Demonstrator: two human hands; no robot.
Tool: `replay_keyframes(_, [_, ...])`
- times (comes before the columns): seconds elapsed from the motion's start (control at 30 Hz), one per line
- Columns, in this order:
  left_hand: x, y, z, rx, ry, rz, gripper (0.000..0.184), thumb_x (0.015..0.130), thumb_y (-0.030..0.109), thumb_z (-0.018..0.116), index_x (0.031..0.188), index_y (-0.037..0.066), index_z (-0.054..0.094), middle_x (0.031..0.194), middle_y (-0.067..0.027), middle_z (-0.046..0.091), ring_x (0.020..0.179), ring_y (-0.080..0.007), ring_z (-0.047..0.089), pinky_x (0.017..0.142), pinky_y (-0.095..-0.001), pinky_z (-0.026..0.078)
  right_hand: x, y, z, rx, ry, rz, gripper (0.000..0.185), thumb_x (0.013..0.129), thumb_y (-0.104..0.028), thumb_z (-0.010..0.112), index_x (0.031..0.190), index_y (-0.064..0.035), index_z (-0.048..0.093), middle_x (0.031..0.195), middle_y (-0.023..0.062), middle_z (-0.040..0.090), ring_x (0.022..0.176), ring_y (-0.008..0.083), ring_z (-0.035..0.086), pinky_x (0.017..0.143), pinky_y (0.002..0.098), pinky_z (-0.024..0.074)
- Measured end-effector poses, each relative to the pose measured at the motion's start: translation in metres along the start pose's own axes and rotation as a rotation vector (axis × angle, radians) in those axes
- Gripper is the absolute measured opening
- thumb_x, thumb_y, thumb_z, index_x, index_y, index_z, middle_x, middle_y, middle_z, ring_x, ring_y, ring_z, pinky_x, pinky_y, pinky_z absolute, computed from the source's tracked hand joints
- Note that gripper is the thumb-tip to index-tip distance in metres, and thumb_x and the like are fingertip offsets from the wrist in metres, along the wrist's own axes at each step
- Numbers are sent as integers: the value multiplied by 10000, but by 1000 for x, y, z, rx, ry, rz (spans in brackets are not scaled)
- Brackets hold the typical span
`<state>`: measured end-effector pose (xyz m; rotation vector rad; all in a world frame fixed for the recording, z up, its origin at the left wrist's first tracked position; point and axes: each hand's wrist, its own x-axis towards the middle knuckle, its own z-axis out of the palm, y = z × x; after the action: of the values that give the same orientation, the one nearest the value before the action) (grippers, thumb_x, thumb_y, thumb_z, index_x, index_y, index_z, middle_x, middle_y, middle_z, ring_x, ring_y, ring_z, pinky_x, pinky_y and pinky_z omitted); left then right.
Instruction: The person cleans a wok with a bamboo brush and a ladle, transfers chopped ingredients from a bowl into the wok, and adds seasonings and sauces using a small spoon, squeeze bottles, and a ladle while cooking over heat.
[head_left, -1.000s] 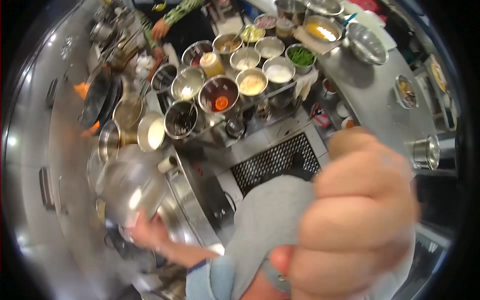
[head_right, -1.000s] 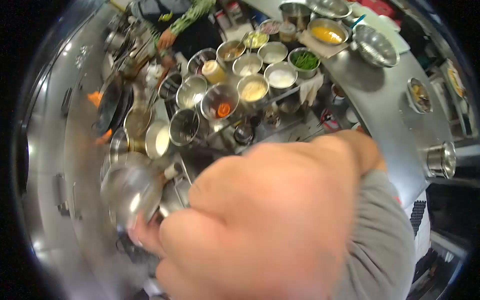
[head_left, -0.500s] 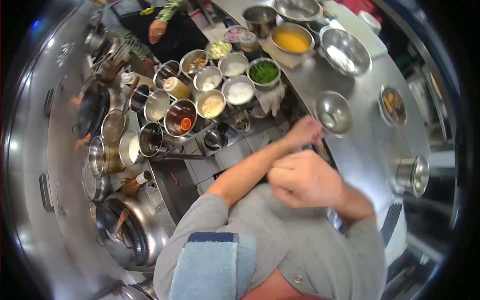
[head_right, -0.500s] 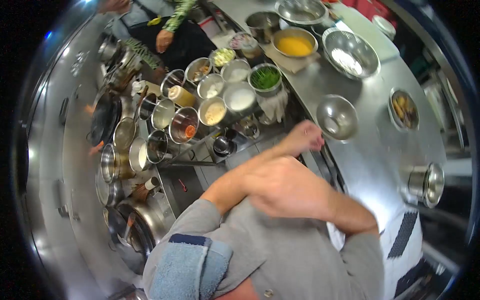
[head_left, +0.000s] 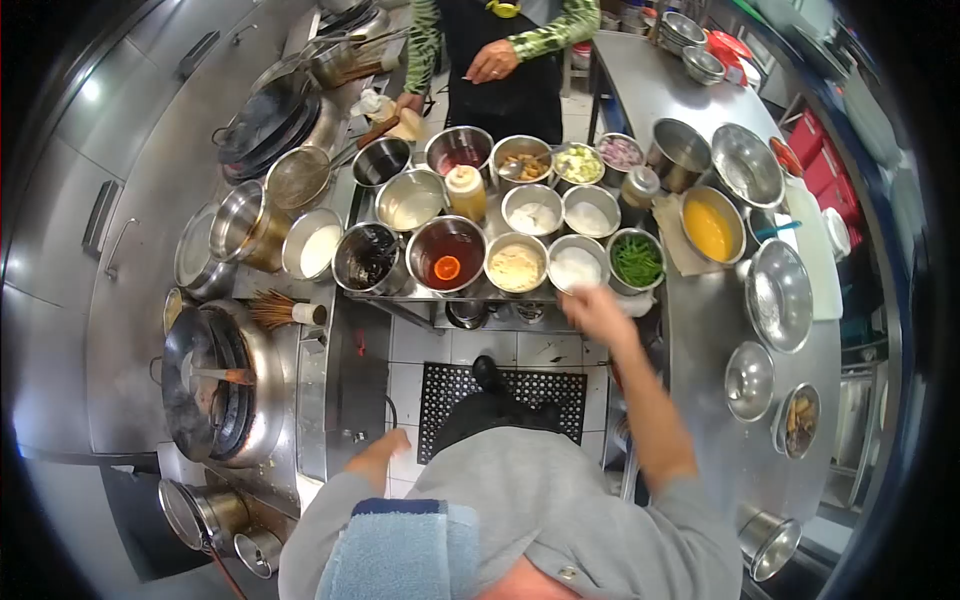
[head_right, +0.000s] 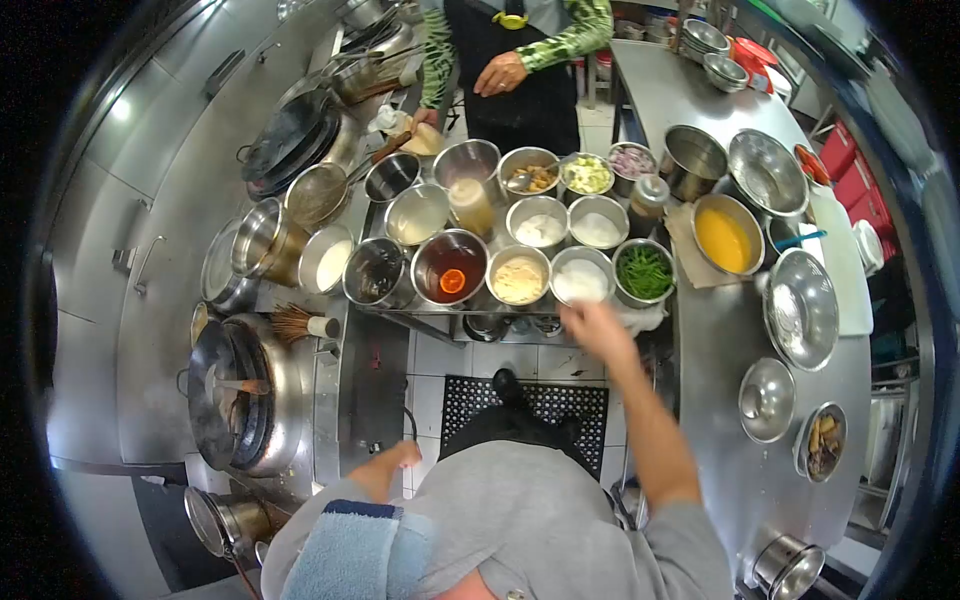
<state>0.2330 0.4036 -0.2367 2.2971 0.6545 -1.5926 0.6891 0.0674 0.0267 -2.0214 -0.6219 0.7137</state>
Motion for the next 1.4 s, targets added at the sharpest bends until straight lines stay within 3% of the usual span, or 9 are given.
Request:
replay_keyframes(0.03, [-4,-17,25,-467,6,-87,222,754,203,682,940,82,698,924,-105,703,789,-253,677,643,-445,543,55,-15,-12,-129,165,-417,156,852,-130,563,867,7,634,722,169,634,634,339,602,625,396,481])
replay_keyframes(0.1, [-13,-33,62,-1189,23,-207,136,758,187,675,821,68,694,861,-108,695,707,-215,665,604,-399,544,136,-76,-38,-358,304,-464,204,809,-46,525,937,-35,684,852,212,665,796,376,658,718,443,526])
replay_keyframes(0.2, [-34,-11,82,-1430,43,-208,138,792,186,648,868,71,662,874,-105,682,722,-215,660,620,-395,547,246,-97,-53,-733,464,-434,231,785,-18,525,925,-45,707,877,209,671,833,373,662,765,446,530])
replay_keyframes(0.5, [-20,6,65,-1591,74,-117,153,895,181,566,1010,80,568,912,-97,644,770,-215,643,666,-381,557,328,-52,-55,-1400,174,-196,232,876,-220,503,867,-143,721,925,70,703,941,246,660,903,493,369])
replay_keyframes(0.53, [-20,2,58,-1624,69,-117,155,906,180,557,1026,81,558,916,-96,639,775,-215,641,671,-379,558,318,-68,-63,-1431,140,-223,221,865,-206,517,848,-126,722,886,89,709,878,262,686,832,481,461])
replay_keyframes(0.67, [-26,-14,40,-1871,167,-105,166,952,178,521,1089,86,516,933,-92,622,796,-215,634,691,-373,563,297,-97,-85,-1339,192,-241,198,842,-187,552,839,-82,720,811,136,712,756,292,710,664,395,573])
replay_keyframes(0.73, [-19,-21,43,-1986,311,25,172,931,169,526,1074,75,510,915,-94,620,764,-233,637,686,-376,569,303,-81,-67,-1323,191,-216,201,844,-173,548,855,-73,722,830,143,711,788,294,709,695,399,571])
replay_keyframes(0.9, [-33,11,4,-1957,515,-206,159,905,89,517,1062,72,528,896,-102,623,779,-223,646,658,-348,558,293,-85,-48,-1146,248,-160,196,834,-133,552,886,-36,714,868,170,706,857,303,702,748,411,564])
replay_keyframes(1.4, [-62,111,121,-1528,367,-230,139,871,103,590,992,39,612,864,-91,657,779,-197,637,663,-323,522,291,-62,-38,-895,242,-165,181,819,-104,558,896,-21,699,904,206,698,879,329,692,783,437,556])
